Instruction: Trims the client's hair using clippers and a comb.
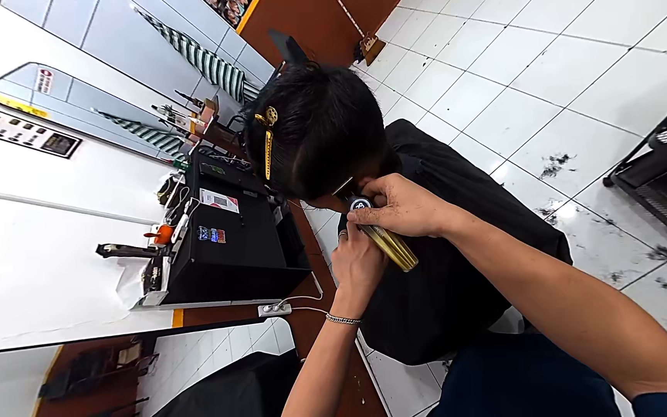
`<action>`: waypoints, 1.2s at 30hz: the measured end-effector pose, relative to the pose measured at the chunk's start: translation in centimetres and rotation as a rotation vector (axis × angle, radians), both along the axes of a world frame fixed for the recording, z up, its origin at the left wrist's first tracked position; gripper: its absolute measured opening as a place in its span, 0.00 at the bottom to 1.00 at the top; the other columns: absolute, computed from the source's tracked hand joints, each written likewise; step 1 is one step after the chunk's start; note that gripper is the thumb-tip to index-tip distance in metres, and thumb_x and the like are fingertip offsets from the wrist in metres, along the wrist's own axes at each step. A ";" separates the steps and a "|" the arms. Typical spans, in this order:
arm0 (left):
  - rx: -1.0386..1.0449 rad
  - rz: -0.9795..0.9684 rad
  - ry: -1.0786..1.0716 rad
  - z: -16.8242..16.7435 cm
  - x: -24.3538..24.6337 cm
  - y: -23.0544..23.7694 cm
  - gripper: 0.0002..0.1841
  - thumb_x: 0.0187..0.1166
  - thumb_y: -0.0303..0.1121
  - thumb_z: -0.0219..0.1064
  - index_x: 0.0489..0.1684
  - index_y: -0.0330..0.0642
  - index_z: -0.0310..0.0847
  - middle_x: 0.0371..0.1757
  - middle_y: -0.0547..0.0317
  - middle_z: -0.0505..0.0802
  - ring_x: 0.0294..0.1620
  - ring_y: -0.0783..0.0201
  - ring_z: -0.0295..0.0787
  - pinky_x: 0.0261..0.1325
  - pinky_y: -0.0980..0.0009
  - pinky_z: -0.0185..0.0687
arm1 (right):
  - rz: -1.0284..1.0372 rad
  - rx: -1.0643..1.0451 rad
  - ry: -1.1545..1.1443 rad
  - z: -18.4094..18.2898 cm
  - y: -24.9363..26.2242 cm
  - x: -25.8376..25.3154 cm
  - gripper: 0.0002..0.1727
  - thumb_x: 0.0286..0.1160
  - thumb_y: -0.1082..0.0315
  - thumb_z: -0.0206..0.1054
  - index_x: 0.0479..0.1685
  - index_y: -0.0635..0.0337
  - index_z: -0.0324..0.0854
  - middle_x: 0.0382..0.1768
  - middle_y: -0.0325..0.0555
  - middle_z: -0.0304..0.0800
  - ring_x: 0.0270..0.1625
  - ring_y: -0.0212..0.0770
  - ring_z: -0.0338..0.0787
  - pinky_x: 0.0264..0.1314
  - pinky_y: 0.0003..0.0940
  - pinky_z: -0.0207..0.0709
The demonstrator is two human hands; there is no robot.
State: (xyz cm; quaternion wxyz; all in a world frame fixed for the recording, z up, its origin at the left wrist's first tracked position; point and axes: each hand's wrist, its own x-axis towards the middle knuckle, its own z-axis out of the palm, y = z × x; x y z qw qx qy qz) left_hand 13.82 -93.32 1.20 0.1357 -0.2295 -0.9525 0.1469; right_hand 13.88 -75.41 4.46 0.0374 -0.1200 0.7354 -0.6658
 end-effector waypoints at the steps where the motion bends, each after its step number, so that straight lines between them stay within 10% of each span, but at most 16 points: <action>1: 0.001 0.003 -0.001 0.0 0.0 0.0 0.21 0.76 0.44 0.68 0.50 0.30 0.87 0.51 0.34 0.91 0.42 0.37 0.93 0.30 0.44 0.82 | 0.003 0.003 -0.004 0.0 0.0 0.0 0.21 0.80 0.51 0.72 0.41 0.65 0.84 0.25 0.42 0.81 0.27 0.32 0.80 0.34 0.32 0.76; 17: 0.030 -0.037 0.016 -0.3 -0.1 -0.2 0.21 0.75 0.43 0.68 0.50 0.31 0.87 0.50 0.33 0.91 0.40 0.36 0.93 0.29 0.45 0.81 | 0.017 0.056 0.001 0.0 -0.2 -0.1 0.22 0.80 0.50 0.71 0.39 0.65 0.83 0.23 0.41 0.76 0.25 0.33 0.76 0.32 0.33 0.72; 22: 0.051 -0.077 0.056 -0.5 -0.1 -0.3 0.18 0.72 0.43 0.71 0.42 0.32 0.88 0.39 0.36 0.93 0.38 0.37 0.94 0.27 0.45 0.81 | 0.042 0.106 0.039 0.4 -0.3 0.1 0.24 0.80 0.50 0.71 0.53 0.67 0.85 0.33 0.47 0.86 0.34 0.39 0.83 0.42 0.41 0.79; 26: 0.022 -0.033 0.018 -0.2 0.0 0.0 0.21 0.73 0.42 0.69 0.50 0.30 0.87 0.49 0.33 0.92 0.43 0.36 0.93 0.30 0.44 0.82 | -0.002 0.072 0.005 0.1 -0.4 0.1 0.23 0.81 0.49 0.70 0.40 0.65 0.83 0.24 0.42 0.78 0.26 0.35 0.78 0.33 0.37 0.73; 32: 0.013 -0.069 0.054 -0.3 0.3 -0.2 0.20 0.72 0.47 0.68 0.40 0.34 0.90 0.42 0.37 0.94 0.45 0.36 0.94 0.31 0.45 0.83 | 0.105 0.020 0.096 -0.1 0.4 0.8 0.21 0.81 0.54 0.71 0.52 0.67 0.85 0.33 0.48 0.87 0.34 0.36 0.84 0.41 0.37 0.79; 36: 0.229 -0.140 -0.235 1.8 2.0 -0.5 0.36 0.74 0.46 0.62 0.78 0.27 0.70 0.44 0.44 0.93 0.36 0.46 0.92 0.33 0.46 0.84 | 0.031 -0.525 0.122 -1.3 3.3 5.4 0.15 0.85 0.68 0.60 0.59 0.69 0.83 0.38 0.45 0.90 0.35 0.31 0.89 0.39 0.27 0.87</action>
